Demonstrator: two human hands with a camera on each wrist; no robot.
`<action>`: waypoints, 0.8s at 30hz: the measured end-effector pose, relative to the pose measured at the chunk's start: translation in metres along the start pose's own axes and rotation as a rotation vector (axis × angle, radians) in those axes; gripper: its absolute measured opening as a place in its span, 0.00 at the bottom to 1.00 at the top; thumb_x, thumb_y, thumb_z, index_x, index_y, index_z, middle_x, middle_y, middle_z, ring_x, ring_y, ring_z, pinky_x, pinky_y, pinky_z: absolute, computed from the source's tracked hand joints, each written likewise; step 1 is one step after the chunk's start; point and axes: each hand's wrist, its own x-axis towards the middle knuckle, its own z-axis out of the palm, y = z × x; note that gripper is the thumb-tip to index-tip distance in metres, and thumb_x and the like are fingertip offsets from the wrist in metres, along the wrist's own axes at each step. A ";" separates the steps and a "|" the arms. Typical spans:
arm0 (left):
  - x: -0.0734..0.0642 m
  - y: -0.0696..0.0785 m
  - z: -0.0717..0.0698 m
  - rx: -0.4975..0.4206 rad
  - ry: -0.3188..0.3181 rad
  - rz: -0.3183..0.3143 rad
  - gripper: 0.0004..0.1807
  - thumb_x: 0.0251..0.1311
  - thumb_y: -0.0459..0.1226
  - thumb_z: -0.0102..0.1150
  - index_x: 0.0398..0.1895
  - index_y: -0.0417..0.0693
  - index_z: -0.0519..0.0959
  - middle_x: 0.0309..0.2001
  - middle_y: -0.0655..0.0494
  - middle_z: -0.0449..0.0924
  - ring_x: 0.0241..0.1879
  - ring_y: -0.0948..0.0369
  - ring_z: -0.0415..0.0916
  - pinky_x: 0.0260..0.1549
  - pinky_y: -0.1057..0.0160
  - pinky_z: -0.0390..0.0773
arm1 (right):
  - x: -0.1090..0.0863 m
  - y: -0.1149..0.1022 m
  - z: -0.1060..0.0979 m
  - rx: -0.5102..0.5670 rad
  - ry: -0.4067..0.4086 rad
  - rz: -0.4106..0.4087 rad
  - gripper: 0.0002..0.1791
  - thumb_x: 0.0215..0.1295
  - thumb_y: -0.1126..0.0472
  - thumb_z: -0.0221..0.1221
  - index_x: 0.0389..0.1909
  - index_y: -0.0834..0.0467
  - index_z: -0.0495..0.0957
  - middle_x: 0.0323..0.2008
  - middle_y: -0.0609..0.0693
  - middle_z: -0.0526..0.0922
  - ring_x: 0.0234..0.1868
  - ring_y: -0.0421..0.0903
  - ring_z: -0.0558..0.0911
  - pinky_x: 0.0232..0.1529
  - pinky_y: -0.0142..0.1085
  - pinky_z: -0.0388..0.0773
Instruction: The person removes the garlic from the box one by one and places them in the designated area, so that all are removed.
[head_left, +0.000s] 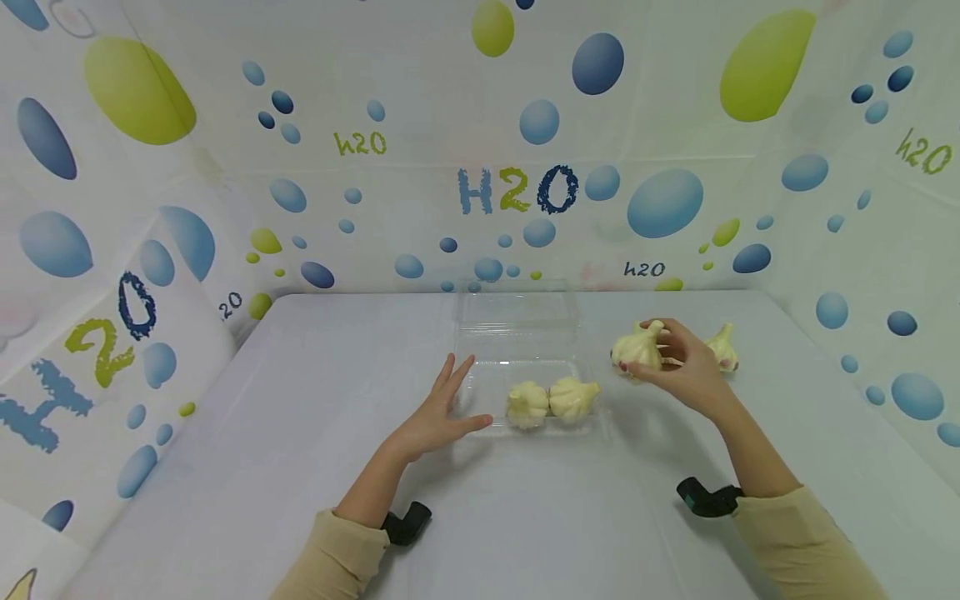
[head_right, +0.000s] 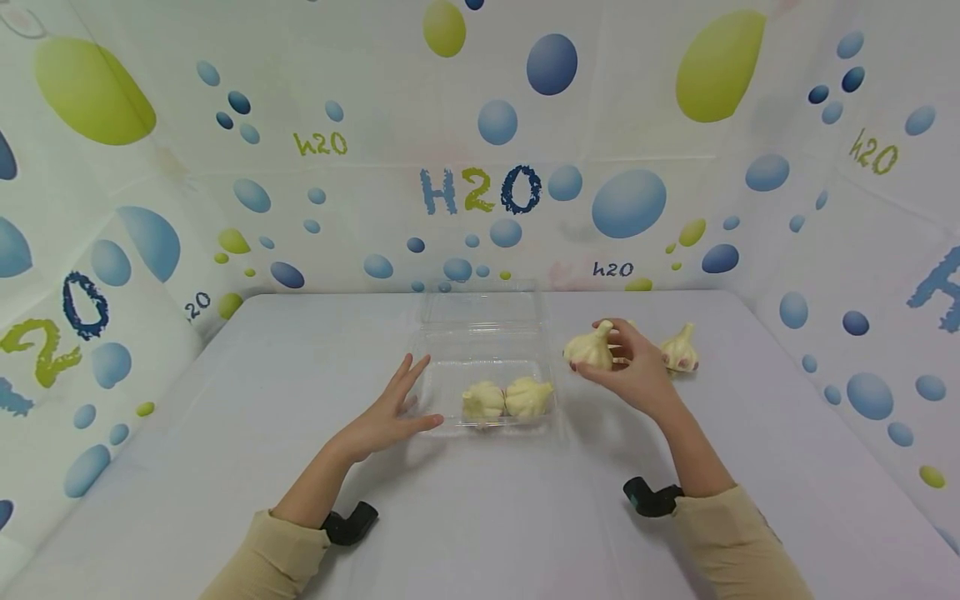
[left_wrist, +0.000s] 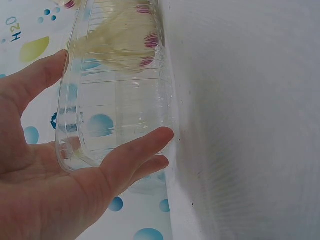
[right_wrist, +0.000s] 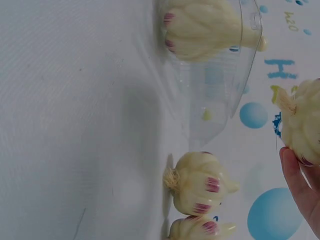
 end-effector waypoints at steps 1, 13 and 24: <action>0.000 0.000 0.000 0.000 0.000 0.001 0.49 0.53 0.45 0.64 0.72 0.64 0.43 0.71 0.52 0.23 0.69 0.45 0.35 0.58 0.38 0.50 | 0.000 0.001 -0.001 0.003 -0.002 0.002 0.32 0.52 0.53 0.67 0.57 0.55 0.65 0.52 0.60 0.71 0.48 0.53 0.73 0.37 0.23 0.71; 0.001 -0.002 0.000 0.008 0.002 0.002 0.49 0.52 0.45 0.64 0.72 0.64 0.43 0.71 0.51 0.23 0.69 0.46 0.33 0.58 0.37 0.48 | -0.003 0.015 -0.007 -0.031 -0.005 0.011 0.32 0.53 0.53 0.66 0.56 0.56 0.63 0.52 0.64 0.70 0.51 0.59 0.73 0.48 0.48 0.72; 0.001 -0.002 0.001 0.021 0.004 0.005 0.49 0.53 0.46 0.64 0.72 0.64 0.42 0.71 0.51 0.23 0.69 0.45 0.35 0.58 0.37 0.50 | -0.003 0.035 -0.010 -0.050 -0.049 0.019 0.33 0.54 0.55 0.65 0.57 0.62 0.62 0.53 0.68 0.69 0.52 0.63 0.71 0.49 0.55 0.70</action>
